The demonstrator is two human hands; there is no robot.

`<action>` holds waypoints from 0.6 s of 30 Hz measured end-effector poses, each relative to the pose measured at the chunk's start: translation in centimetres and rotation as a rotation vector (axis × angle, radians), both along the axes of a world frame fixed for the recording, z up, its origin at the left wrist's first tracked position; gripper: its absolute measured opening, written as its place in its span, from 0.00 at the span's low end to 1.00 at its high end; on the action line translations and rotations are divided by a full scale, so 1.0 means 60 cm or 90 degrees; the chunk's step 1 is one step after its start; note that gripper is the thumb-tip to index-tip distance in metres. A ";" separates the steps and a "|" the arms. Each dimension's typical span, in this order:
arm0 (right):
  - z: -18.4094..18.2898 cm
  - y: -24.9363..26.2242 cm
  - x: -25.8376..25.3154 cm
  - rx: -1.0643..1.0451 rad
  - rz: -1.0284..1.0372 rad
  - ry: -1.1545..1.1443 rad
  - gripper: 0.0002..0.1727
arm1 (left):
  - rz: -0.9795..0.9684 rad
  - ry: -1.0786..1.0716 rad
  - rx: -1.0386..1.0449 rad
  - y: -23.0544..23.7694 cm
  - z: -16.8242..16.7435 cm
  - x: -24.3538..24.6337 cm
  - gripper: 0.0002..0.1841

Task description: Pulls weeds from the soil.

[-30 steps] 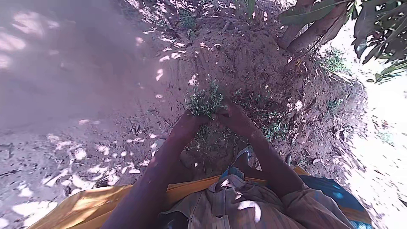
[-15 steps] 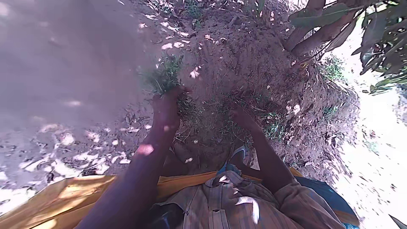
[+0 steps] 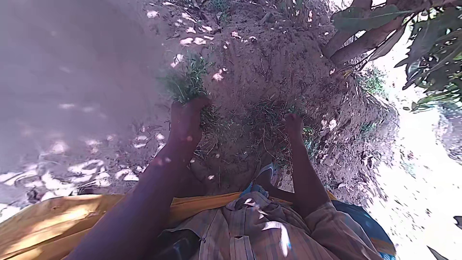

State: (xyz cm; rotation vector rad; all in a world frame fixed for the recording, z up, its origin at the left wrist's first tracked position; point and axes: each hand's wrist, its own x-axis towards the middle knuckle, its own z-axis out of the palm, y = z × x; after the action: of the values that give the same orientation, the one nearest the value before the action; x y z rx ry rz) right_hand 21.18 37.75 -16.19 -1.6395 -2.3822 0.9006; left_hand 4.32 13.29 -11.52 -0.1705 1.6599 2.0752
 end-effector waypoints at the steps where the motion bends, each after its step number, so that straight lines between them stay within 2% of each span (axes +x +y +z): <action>1: 0.005 0.009 0.008 0.022 -0.024 0.007 0.21 | 0.006 -0.003 -0.004 0.000 0.004 0.002 0.14; 3: -0.003 0.026 0.023 0.031 -0.089 0.010 0.25 | 0.014 -0.006 -0.011 0.000 0.013 0.006 0.11; 5: -0.024 0.032 0.038 0.011 -0.129 -0.020 0.36 | 0.013 0.004 -0.006 -0.005 0.001 0.001 0.09; 8: -0.054 0.012 0.045 -0.066 -0.109 -0.067 0.42 | 0.002 0.018 0.006 -0.007 -0.015 -0.004 0.10; 10: -0.064 -0.006 0.030 -0.119 -0.023 -0.034 0.38 | -0.014 0.028 0.007 -0.008 -0.026 -0.007 0.10; 13: -0.038 -0.011 -0.001 -0.165 0.123 0.072 0.29 | -0.026 0.024 -0.015 -0.009 -0.022 -0.003 0.12; 15: -0.012 0.006 -0.002 -0.101 0.081 0.143 0.21 | -0.001 0.024 -0.067 0.000 -0.004 0.006 0.10; 18: 0.014 0.058 0.051 0.001 -0.130 0.233 0.18 | 0.002 0.032 -0.099 0.009 0.002 0.015 0.10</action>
State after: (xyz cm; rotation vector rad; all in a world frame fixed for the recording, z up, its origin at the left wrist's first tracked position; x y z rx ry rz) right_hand 24.27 41.24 -15.37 -1.5264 -1.9361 1.0530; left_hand 5.22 13.80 -11.38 -0.1731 1.8531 1.9674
